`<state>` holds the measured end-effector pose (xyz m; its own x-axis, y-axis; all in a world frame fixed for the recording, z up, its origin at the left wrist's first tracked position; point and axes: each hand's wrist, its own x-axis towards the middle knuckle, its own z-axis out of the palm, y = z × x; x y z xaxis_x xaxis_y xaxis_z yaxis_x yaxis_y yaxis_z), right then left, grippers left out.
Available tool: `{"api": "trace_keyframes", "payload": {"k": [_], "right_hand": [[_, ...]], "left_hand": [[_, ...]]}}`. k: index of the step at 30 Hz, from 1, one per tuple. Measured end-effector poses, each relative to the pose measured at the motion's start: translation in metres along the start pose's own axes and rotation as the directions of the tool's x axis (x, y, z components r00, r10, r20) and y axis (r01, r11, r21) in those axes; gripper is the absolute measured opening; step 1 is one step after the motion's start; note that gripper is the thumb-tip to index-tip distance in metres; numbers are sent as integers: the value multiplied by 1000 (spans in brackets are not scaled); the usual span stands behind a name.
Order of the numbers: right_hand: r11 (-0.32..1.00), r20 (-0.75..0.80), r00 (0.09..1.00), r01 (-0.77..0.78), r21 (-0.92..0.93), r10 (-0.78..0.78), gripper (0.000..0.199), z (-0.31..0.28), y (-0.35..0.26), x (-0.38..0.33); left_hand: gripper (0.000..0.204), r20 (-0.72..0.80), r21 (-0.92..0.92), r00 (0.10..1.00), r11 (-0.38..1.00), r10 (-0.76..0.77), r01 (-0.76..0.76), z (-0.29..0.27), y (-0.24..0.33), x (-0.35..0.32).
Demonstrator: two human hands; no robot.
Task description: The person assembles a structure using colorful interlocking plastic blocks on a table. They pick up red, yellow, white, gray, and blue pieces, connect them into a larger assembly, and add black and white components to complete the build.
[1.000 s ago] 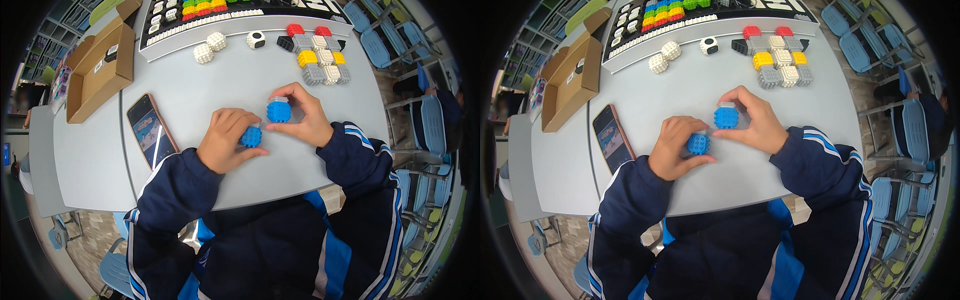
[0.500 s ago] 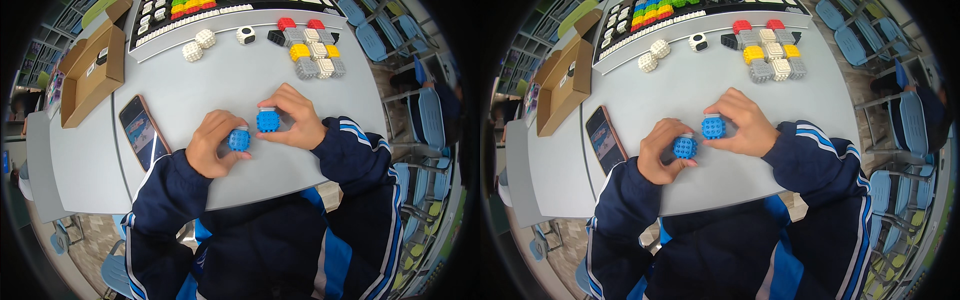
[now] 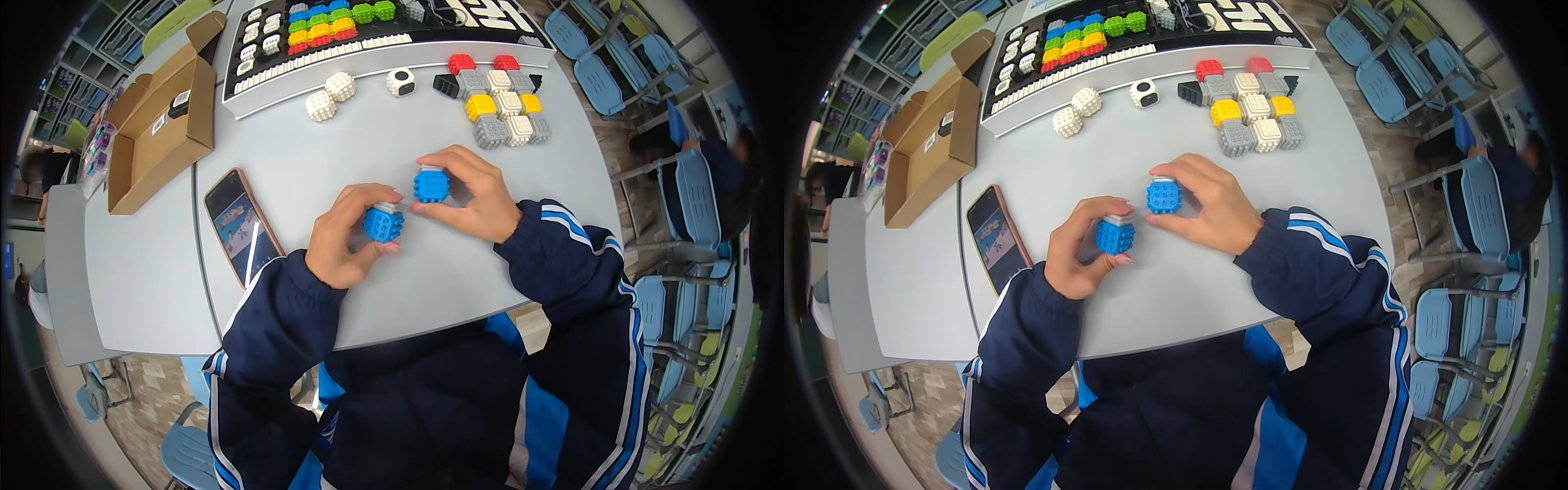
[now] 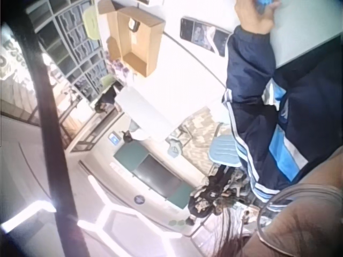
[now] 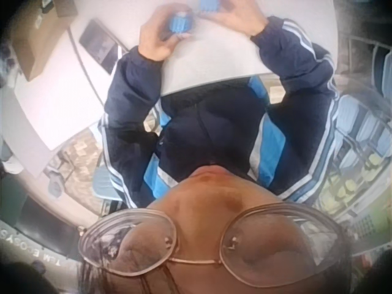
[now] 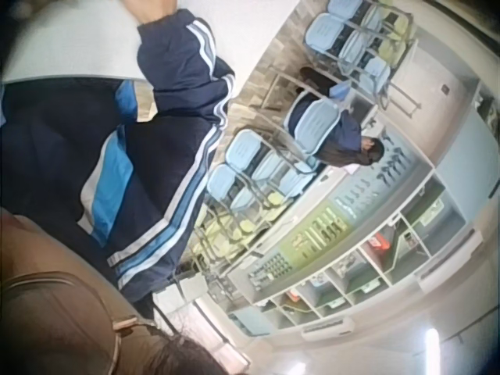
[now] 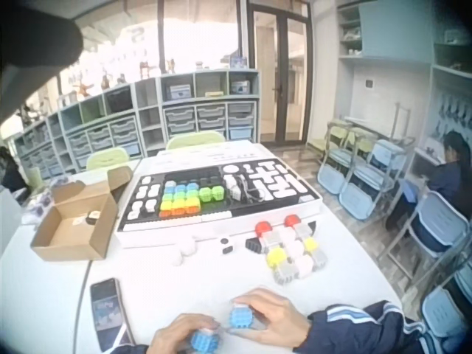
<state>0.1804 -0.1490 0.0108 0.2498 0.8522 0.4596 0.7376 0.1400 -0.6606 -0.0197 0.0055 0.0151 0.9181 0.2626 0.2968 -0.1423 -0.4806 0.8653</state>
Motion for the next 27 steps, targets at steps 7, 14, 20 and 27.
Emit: {"api": "trace_keyframes", "payload": {"k": [7, 14, 20, 27], "right_hand": [[1000, 8, 1000, -16, -2, 16, 65, -6, -8, 11], [995, 144, 985, 97, 6, -97, 66, 5, 12, 36], [995, 147, 985, 87, 43, -92, 58, 10, 33, 37], [986, 191, 972, 119, 118, -140, 62, 12, 33, 37]], "left_hand": [[54, -65, -21, 997, 999, 29, -31, 5, 4, -3], [58, -107, -77, 983, 987, -148, 140, 9, -3, -7], [59, -55, 206, 992, 971, -111, 120, 2, -1, -3], [63, -27, 282, 997, 956, -76, 81, -1, -1, -3]]}}
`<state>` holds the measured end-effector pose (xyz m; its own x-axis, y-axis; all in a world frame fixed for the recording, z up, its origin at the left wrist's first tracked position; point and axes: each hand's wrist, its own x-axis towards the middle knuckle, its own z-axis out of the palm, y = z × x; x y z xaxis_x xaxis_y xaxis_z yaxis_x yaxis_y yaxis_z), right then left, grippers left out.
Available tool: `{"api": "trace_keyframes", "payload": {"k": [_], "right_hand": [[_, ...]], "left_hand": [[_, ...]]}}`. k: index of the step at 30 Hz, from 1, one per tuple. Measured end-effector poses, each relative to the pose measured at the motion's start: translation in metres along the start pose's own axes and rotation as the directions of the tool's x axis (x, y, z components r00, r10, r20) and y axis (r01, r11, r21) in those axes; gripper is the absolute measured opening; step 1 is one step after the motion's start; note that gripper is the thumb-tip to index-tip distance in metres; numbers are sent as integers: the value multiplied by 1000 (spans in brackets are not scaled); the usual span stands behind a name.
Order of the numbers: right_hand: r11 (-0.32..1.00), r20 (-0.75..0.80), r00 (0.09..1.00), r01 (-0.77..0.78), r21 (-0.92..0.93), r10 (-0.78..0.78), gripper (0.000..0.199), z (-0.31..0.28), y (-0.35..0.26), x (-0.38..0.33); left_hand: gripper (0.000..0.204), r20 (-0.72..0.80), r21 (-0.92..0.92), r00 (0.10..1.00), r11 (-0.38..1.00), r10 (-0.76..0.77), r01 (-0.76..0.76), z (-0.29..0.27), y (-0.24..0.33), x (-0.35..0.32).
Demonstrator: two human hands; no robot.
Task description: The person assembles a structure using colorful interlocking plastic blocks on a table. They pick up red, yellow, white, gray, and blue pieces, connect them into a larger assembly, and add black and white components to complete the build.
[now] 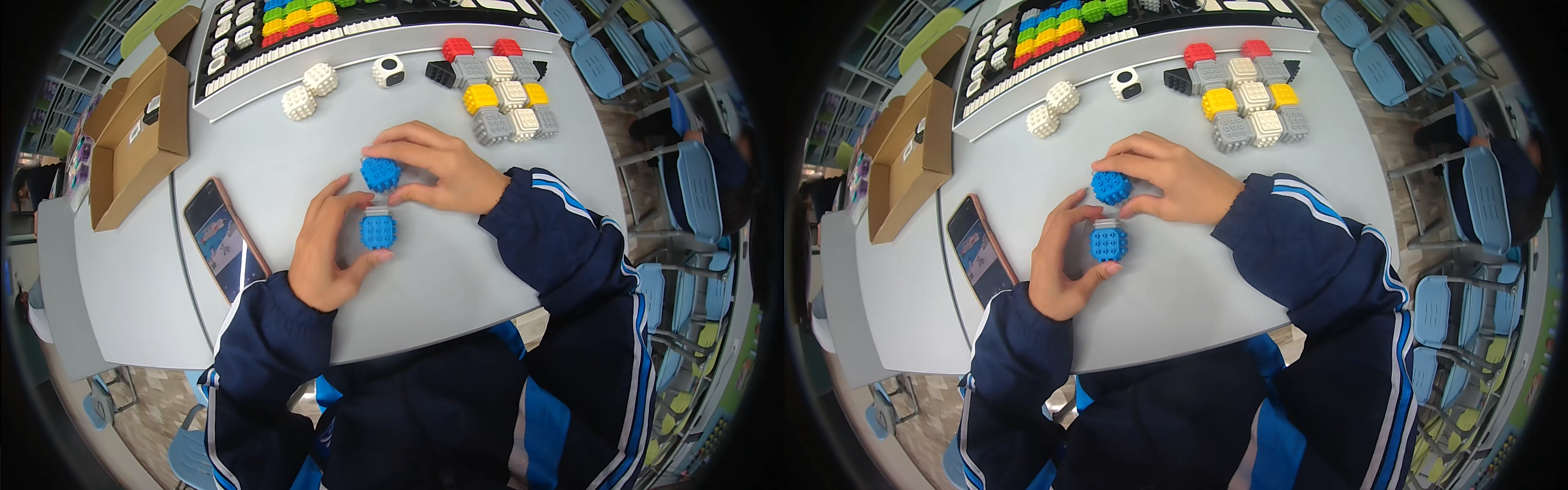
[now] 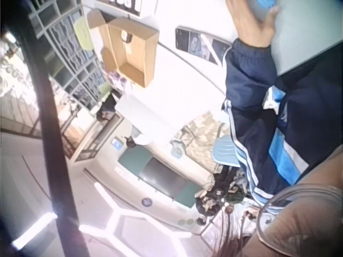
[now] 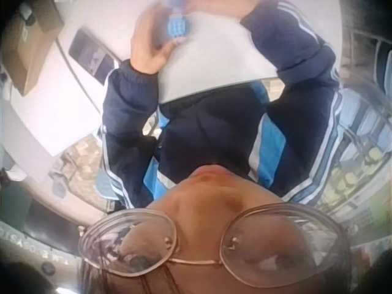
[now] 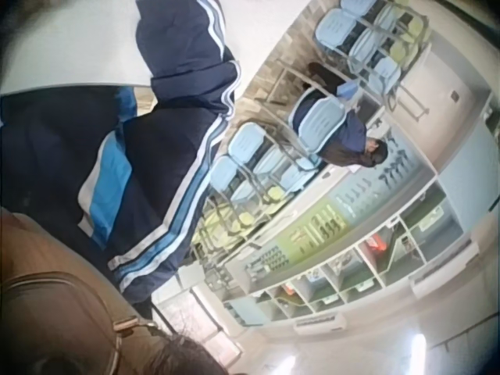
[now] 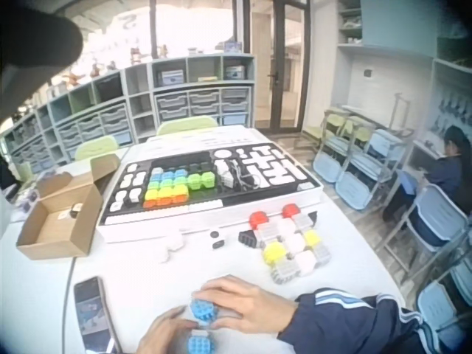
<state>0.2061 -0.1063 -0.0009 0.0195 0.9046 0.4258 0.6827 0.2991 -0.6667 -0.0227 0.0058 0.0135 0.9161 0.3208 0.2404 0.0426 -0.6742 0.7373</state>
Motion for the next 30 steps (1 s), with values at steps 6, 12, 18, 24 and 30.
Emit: {"api": "trace_keyframes", "payload": {"k": [6, 12, 18, 24, 30], "right_hand": [[1000, 56, 998, -19, 9, 18, 64, -4, -4, 0], [994, 93, 995, -17, -109, 28, 66, -27, -24, 6], [834, -317, 945, -242, -496, 86, 36, -163, 11, 21], [223, -537, 688, -693, -685, 488, 32, -234, 105, 66], [38, -545, 578, -706, -707, 608, 59, -248, 173, 74]], "left_hand": [[69, 26, 51, 999, 998, 20, -21, 3, 3, -1], [73, -7, 32, 999, 998, 48, -48, 4, 6, -1], [84, -39, -42, 994, 993, 106, -107, 2, -2, -2], [79, -77, -56, 991, 992, 113, -117, 3, -9, -6], [74, -81, -52, 989, 991, 122, -126, 3, -7, -6]]}}
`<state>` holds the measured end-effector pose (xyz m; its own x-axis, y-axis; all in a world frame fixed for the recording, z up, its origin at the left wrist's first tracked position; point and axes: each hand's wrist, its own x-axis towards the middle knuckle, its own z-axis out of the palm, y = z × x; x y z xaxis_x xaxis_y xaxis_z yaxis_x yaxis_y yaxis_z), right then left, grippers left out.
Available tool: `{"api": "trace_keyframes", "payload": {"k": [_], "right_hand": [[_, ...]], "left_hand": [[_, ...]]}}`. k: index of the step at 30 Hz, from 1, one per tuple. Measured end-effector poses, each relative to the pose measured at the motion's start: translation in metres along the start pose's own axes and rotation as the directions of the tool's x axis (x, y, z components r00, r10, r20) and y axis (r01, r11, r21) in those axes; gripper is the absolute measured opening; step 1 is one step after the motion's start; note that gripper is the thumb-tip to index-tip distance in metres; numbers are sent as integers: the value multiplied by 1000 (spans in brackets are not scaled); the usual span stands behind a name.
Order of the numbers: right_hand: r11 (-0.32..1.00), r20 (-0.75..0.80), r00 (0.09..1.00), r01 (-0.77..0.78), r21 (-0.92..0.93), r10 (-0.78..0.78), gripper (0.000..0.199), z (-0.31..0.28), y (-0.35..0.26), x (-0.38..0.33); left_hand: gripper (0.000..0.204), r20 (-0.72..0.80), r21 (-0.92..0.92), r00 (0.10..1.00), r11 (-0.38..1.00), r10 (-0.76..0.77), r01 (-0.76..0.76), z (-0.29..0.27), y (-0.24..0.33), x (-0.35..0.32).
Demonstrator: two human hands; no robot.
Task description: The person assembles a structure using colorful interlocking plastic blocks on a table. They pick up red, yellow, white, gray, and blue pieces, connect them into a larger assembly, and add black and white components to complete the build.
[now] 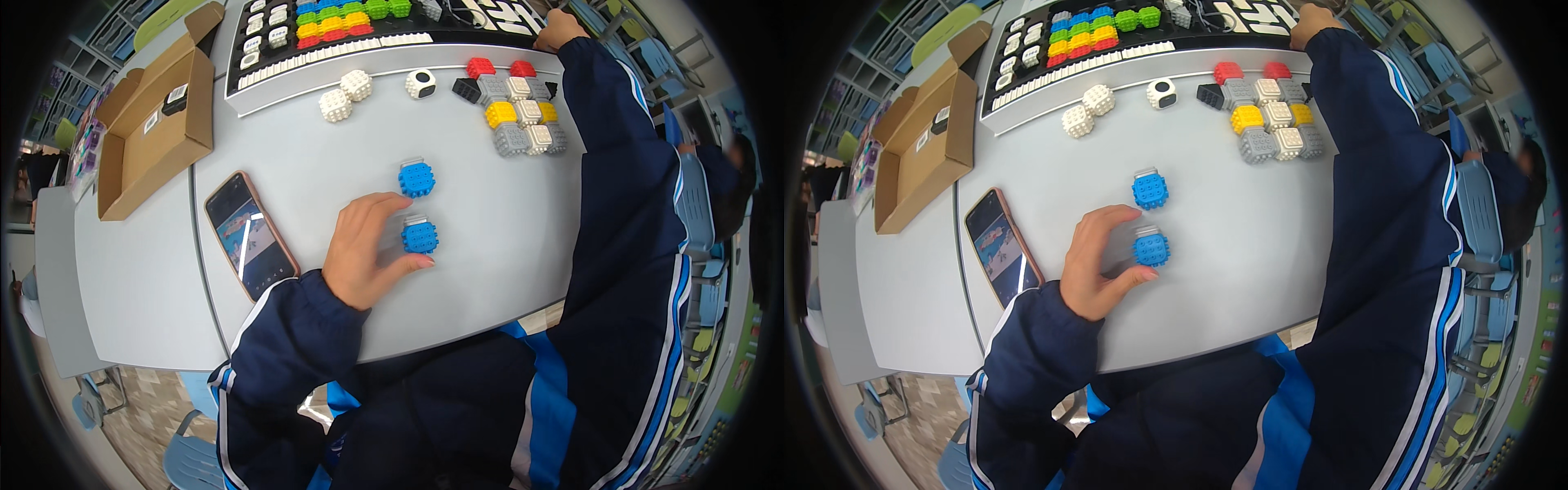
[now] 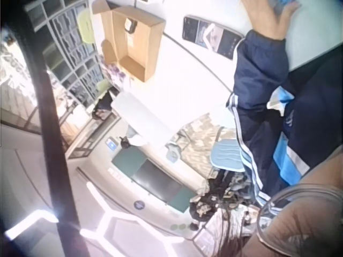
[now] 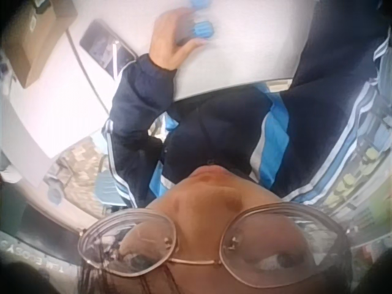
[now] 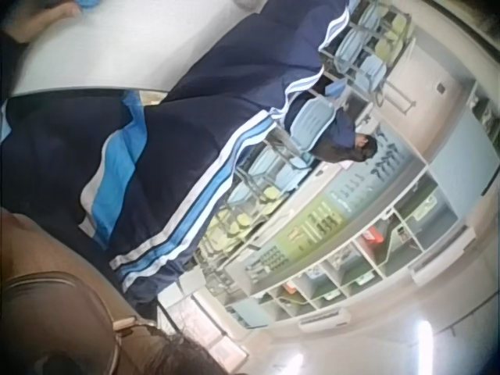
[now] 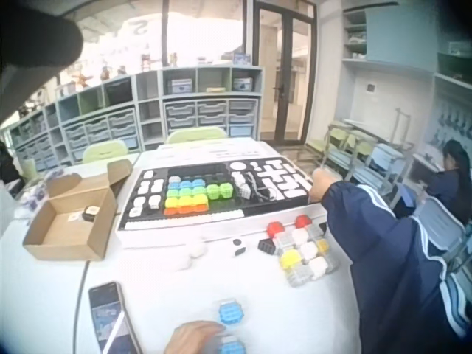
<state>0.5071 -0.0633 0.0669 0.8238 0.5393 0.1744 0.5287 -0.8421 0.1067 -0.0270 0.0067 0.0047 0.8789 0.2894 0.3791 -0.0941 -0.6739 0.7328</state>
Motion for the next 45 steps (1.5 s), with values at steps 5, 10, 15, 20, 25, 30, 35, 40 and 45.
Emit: {"api": "trace_keyframes", "payload": {"k": [5, 10, 15, 20, 25, 30, 35, 40, 45], "right_hand": [[993, -52, 998, -32, -116, 26, 49, -3, -21, -9], [974, -16, 1000, -5, -227, 2, 43, 9, -14, 13], [982, -87, 996, 3, -187, -20, 39, 19, -26, 14], [986, -22, 1000, 9, -165, -12, 43, 23, -18, 23], [993, -76, 997, 9, -121, -19, 44, 24, -16, 17], [994, -140, 988, 72, 81, -60, 27, -76, -68, -70], [644, -46, 880, 381, 663, -473, 29, -99, -56, -170], [469, 26, 785, 343, 814, -619, 24, -75, -91, -270], [418, -52, 777, 393, 819, -627, 22, -46, -108, -288]], "left_hand": [[72, -21, 13, 999, 1000, 25, -24, 0, 0, -2], [71, -37, 22, 999, 999, 31, -30, 1, 1, 0], [68, -53, 39, 998, 999, 27, -25, 0, 1, -1], [70, -55, 27, 998, 999, 27, -26, 1, 2, 1], [52, -112, -37, 982, 987, 151, -156, -9, 5, 8], [38, -309, -161, 947, 986, -90, 41, 1, 1, 12], [47, -334, -132, 931, 986, -146, 107, 17, -16, 36], [60, -232, -29, 953, 981, -192, 191, 19, -23, 44], [62, -162, 141, 980, 980, -116, 139, 18, -20, 51]]}}
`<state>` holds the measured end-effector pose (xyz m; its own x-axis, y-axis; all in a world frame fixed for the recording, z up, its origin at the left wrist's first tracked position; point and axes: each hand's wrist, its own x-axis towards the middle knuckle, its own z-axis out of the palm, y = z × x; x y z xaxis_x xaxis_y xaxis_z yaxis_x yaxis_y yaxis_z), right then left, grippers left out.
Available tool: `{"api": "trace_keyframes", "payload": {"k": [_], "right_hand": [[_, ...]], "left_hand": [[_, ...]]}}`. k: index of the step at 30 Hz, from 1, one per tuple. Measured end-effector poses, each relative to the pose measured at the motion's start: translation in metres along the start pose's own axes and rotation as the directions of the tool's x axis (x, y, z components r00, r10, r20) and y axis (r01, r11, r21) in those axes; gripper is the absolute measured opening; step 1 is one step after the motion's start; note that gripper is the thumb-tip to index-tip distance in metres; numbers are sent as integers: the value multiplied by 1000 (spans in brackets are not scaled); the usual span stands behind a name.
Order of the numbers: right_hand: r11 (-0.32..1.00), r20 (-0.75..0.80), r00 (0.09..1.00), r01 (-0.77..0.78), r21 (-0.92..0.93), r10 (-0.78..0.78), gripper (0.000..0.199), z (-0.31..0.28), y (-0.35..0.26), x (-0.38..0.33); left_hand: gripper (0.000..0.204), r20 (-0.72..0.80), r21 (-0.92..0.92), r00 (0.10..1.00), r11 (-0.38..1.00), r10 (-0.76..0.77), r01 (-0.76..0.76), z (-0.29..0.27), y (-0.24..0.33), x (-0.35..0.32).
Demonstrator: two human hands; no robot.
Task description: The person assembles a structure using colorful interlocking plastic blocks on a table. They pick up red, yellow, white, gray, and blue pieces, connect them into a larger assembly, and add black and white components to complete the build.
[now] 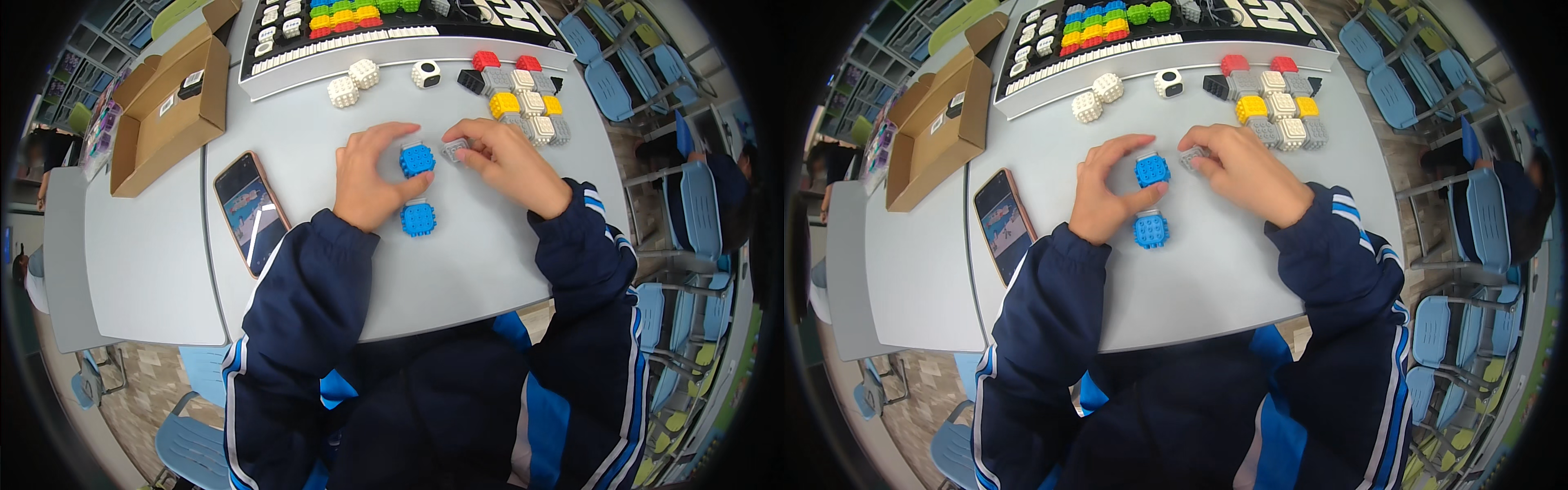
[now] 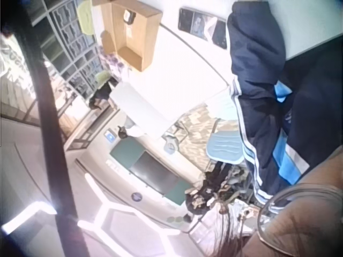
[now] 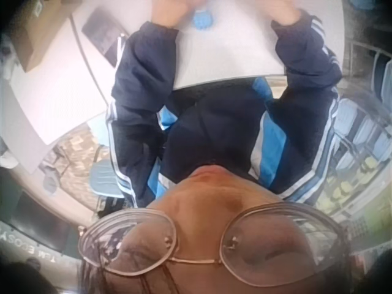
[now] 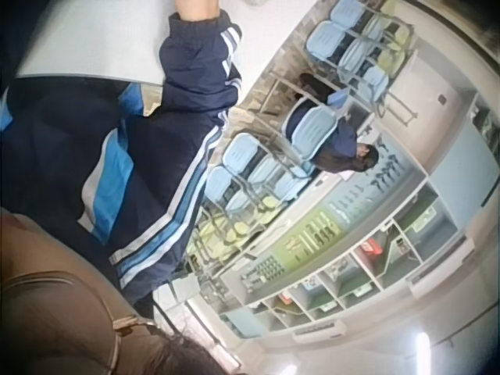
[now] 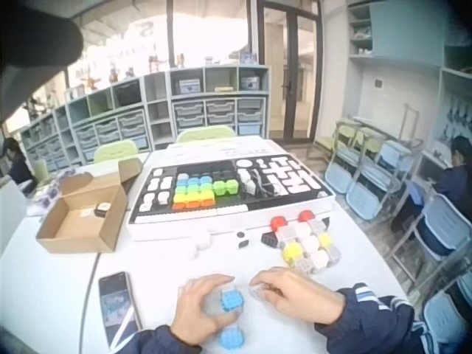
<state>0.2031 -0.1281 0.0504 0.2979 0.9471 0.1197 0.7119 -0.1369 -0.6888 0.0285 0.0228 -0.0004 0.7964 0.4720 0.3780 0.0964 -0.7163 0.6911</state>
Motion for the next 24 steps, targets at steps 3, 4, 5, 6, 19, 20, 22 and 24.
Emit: {"api": "trace_keyframes", "payload": {"k": [3, 4, 5, 6, 19, 20, 22, 24], "right_hand": [[998, -72, 997, 10, 63, -6, 23, 4, 5, -1], [996, -95, 996, 7, 92, 2, 24, 6, 7, -2], [995, -127, 992, 17, 96, -4, 26, 7, 9, -4], [995, -159, 987, 26, 99, -10, 28, 8, 11, -5], [608, 64, 989, -135, 782, 136, 28, 40, 4, 4], [625, 61, 989, -134, 769, 137, 28, 41, 3, 6], [658, 56, 989, -133, 741, 137, 28, 41, 3, 9], [701, 44, 987, -140, 700, 152, 29, 40, 3, 10]], "left_hand": [[57, 127, -132, 992, 991, -5, 22, -1, -2, 3], [57, 130, -181, 991, 981, -40, 64, -3, -1, 1], [58, 134, -232, 988, 967, -73, 103, -6, 1, -1], [58, 140, -283, 984, 949, -106, 142, -6, 2, -2], [53, 71, -324, 995, 942, -71, 90, 1, -2, -5], [53, 73, -324, 994, 941, -76, 96, 1, -2, -6], [52, 72, -310, 994, 946, -80, 99, 0, -1, -6], [52, 72, -290, 995, 953, -74, 92, 0, 1, -6]]}}
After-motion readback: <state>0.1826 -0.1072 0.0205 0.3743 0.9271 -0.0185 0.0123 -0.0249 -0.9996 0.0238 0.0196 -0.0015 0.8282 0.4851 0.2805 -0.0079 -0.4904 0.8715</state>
